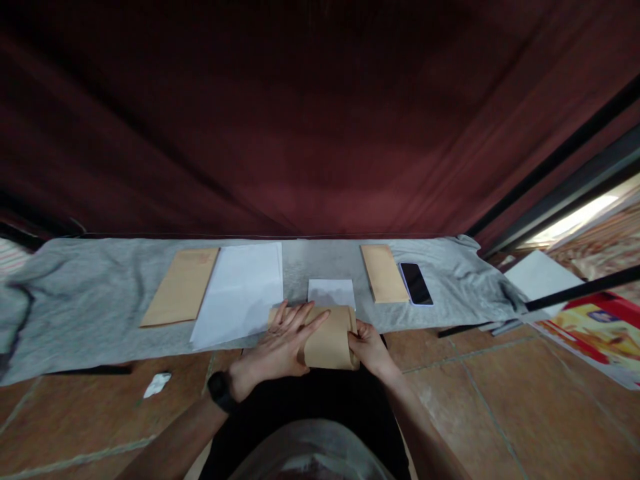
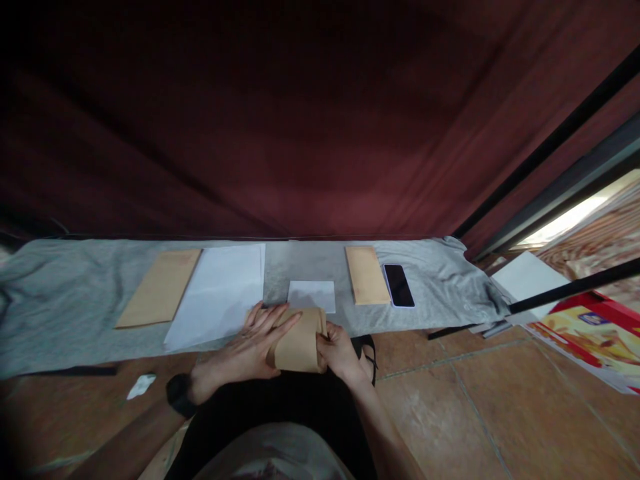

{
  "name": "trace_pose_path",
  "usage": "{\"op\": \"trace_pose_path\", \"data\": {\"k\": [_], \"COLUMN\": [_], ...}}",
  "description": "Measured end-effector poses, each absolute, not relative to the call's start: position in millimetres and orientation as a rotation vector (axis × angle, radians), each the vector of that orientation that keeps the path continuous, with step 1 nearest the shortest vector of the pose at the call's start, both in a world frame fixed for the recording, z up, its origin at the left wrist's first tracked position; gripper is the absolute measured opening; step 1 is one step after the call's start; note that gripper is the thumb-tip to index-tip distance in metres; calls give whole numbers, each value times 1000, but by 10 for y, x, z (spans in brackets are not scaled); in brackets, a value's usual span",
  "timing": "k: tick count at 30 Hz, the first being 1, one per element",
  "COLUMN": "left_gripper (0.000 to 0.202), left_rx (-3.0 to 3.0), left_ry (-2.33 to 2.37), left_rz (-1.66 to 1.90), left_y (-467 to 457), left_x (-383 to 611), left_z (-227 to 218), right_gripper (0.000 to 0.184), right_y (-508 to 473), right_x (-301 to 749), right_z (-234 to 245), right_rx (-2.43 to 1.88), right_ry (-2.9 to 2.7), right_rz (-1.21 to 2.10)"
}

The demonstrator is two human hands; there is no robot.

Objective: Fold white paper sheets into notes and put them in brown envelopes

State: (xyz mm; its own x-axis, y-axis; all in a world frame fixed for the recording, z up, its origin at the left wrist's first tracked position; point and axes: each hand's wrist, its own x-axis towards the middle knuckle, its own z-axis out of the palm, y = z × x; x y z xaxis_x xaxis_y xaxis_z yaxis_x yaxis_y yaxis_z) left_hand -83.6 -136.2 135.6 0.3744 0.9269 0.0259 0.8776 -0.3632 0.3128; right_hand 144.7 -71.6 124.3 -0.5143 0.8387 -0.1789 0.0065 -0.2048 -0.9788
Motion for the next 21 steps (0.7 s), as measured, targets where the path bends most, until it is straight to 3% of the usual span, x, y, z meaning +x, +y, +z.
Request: {"op": "trace_pose_path", "data": {"k": [5, 12, 19, 21], "left_gripper": [116, 104, 105, 105], "left_rx": [2381, 2412, 2398, 2397], "left_ry": [1622, 1691, 1782, 1776], "left_rz": [297, 290, 235, 226], "left_y": [-1309, -1276, -1220, -1198], "left_x": [-947, -959, -999, -1004], "left_z": [1167, 1248, 1245, 1222], "right_gripper": [22, 15, 28, 27], "right_y": [-644, -514, -488, -492], "right_x": [1459, 1509, 1687, 1750], "right_z": [1161, 1062, 1091, 1149], "right_rx": [-1070, -1186, -1329, -1287], "right_ry": [-1414, -1409, -1419, -1378], "right_rz": [1776, 1714, 1144, 1200]}}
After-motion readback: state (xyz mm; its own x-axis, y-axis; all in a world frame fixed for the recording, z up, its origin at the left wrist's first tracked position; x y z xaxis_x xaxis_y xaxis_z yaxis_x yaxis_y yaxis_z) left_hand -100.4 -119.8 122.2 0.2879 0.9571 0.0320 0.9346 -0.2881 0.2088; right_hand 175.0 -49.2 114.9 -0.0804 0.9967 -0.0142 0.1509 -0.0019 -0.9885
